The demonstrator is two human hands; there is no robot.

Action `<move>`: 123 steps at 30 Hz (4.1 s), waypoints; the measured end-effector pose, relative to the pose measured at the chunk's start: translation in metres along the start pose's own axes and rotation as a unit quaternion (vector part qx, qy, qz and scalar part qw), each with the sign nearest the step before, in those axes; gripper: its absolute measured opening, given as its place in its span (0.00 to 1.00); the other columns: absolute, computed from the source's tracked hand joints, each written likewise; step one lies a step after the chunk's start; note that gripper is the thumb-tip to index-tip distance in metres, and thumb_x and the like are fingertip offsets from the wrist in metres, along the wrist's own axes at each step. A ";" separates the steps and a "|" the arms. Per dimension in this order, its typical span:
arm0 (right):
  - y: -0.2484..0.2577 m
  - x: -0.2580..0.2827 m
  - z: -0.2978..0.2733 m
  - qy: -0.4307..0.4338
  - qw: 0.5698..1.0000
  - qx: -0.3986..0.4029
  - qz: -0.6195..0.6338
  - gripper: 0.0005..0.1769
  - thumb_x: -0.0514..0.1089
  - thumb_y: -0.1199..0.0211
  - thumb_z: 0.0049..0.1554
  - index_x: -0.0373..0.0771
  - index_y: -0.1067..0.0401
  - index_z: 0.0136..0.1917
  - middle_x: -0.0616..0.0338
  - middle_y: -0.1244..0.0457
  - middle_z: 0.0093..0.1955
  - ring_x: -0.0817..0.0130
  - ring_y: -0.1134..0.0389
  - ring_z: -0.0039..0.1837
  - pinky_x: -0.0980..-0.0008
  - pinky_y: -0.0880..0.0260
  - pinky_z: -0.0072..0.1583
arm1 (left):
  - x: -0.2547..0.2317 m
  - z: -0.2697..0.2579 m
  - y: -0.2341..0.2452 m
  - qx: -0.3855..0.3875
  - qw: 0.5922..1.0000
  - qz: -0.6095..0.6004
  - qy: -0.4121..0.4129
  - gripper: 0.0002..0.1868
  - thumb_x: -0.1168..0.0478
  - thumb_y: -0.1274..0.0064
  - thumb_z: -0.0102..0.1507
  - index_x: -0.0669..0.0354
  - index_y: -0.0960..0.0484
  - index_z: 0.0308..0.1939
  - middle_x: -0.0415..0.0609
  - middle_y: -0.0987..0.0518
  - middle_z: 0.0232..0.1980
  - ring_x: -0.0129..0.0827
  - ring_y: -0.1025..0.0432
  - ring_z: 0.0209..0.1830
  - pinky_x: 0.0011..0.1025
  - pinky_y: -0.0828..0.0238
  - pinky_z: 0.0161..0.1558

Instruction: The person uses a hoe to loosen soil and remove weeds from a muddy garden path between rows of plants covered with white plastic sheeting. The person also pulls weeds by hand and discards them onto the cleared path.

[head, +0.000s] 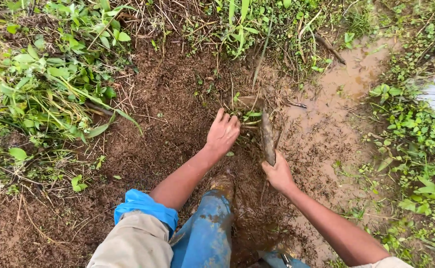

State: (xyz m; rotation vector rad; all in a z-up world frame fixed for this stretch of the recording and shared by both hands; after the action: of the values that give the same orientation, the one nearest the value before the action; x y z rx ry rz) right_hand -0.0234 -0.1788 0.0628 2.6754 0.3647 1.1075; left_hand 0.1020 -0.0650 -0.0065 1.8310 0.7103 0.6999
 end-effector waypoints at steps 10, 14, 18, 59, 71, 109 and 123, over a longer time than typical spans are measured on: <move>0.026 -0.007 0.081 0.008 0.962 -0.119 0.244 0.13 0.36 0.48 0.60 0.34 0.38 0.58 0.58 0.45 0.36 0.76 0.45 0.28 0.69 0.33 0.28 | 0.005 -0.008 -0.001 -0.002 0.999 -0.048 0.023 0.17 0.67 0.45 0.65 0.52 0.20 0.58 0.46 0.22 0.51 0.35 0.27 0.55 0.51 0.63 0.76; 0.004 -0.053 0.075 0.007 0.990 -0.025 0.137 0.16 0.33 0.49 0.62 0.30 0.39 0.63 0.50 0.39 0.36 0.67 0.39 0.25 0.68 0.32 0.25 | 0.005 -0.008 -0.007 -0.027 0.997 -0.065 0.020 0.16 0.67 0.48 0.66 0.53 0.20 0.58 0.45 0.23 0.49 0.35 0.29 0.53 0.51 0.63 0.75; 0.000 -0.059 0.071 0.007 0.994 -0.033 0.107 0.29 0.34 0.48 0.63 0.25 0.51 0.75 0.35 0.35 0.47 0.71 0.40 0.25 0.66 0.27 0.27 | 0.004 -0.009 -0.009 -0.050 0.996 -0.078 0.018 0.16 0.65 0.47 0.66 0.54 0.20 0.58 0.47 0.23 0.50 0.36 0.29 0.53 0.50 0.62 0.75; -0.009 -0.074 0.016 -0.034 0.994 0.000 -0.109 0.43 0.41 0.42 0.61 0.22 0.58 0.80 0.28 0.32 0.46 0.60 0.30 0.29 0.53 0.23 0.46 | 0.010 -0.079 0.034 -0.089 0.963 -0.229 0.115 0.52 0.66 0.32 0.53 0.51 0.43 0.78 0.58 0.37 0.71 0.50 0.42 0.72 0.60 0.60 0.74; -0.012 -0.099 0.034 -0.036 0.996 -0.010 -0.085 0.42 0.41 0.43 0.59 0.21 0.56 0.79 0.33 0.32 0.38 0.58 0.30 0.28 0.58 0.25 0.37 | -0.007 -0.084 -0.129 -0.014 0.641 -0.606 0.471 0.50 0.50 0.23 0.46 0.51 0.40 0.63 0.50 0.35 0.59 0.48 0.29 0.56 0.48 0.25 0.53; 0.046 -0.037 -0.088 -0.129 0.991 0.025 -0.036 0.40 0.34 0.42 0.59 0.19 0.56 0.78 0.19 0.46 0.71 0.41 0.27 0.57 0.46 0.25 0.57 | -0.081 -0.031 -0.099 0.130 0.523 -0.662 0.521 0.30 0.48 0.35 0.60 0.73 0.18 0.51 0.68 0.19 0.51 0.54 0.22 0.55 0.52 0.24 0.51; 0.108 0.173 -0.317 -0.162 0.986 -0.001 -0.047 0.07 0.33 0.48 0.53 0.41 0.43 0.43 0.54 0.43 0.31 0.62 0.41 0.24 0.62 0.39 0.25 | -0.037 -0.201 0.233 0.185 0.378 -0.746 0.516 0.42 0.51 0.41 0.65 0.63 0.43 0.76 0.64 0.32 0.71 0.48 0.25 0.58 0.36 0.21 0.53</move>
State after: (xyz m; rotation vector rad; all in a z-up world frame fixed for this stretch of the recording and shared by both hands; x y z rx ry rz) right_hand -0.1167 -0.1922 0.4278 2.7412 0.4216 0.6305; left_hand -0.0348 -0.0469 0.2716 0.0303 2.9038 0.2070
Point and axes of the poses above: each hand's wrist, its own z-axis towards the middle knuckle, its own y-axis out of the back of the hand, x = y × z, the point moved 9 cm from there along z, towards the middle knuckle
